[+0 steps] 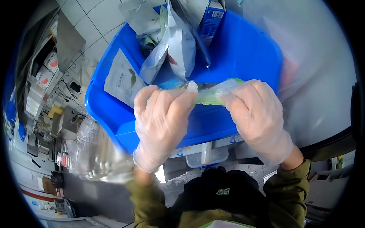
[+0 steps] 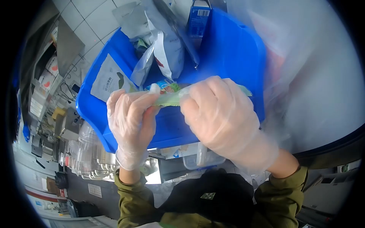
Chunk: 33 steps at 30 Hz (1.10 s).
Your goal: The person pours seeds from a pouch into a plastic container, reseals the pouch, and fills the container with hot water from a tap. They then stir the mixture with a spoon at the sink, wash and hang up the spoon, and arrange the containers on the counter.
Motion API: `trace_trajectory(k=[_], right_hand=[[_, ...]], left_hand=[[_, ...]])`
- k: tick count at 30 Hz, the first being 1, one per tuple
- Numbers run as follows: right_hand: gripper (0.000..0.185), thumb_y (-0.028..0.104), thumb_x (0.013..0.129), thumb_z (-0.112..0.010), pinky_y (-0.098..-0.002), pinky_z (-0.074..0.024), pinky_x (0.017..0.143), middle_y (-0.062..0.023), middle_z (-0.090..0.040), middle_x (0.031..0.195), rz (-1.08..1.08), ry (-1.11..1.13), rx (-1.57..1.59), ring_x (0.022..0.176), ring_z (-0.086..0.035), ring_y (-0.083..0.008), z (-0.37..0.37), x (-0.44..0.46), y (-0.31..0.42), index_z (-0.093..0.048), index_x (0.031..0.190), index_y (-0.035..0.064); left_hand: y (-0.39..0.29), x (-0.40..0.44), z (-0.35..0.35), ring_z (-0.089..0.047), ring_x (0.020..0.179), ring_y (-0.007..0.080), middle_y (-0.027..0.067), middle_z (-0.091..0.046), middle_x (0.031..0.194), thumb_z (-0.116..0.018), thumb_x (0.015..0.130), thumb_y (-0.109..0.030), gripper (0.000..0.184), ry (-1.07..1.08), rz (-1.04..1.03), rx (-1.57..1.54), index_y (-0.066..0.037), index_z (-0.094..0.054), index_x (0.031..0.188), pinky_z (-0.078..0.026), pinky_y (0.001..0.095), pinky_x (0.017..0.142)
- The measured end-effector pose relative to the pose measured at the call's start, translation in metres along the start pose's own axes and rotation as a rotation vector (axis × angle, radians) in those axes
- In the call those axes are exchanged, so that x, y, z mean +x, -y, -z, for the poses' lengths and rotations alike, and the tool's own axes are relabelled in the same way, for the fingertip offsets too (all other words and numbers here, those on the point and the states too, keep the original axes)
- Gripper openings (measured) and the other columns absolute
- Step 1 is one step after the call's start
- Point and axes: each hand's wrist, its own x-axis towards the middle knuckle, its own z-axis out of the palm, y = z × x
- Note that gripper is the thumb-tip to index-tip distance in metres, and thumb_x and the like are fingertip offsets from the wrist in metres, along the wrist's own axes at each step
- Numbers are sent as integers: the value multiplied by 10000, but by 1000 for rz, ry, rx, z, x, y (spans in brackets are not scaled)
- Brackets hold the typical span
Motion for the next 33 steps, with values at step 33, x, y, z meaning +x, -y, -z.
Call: trace_trajectory(k=[33], right_hand=[[88, 21, 712, -597, -421, -452, 656, -80, -525, 752, 40, 148, 74, 768, -560, -297, -40, 49, -49, -544, 747, 82]], left_hand=[[32, 52, -39, -614, 660, 258, 34, -591, 674, -712, 709, -150, 146, -69, 87, -41, -97, -587, 654, -472, 386, 752]])
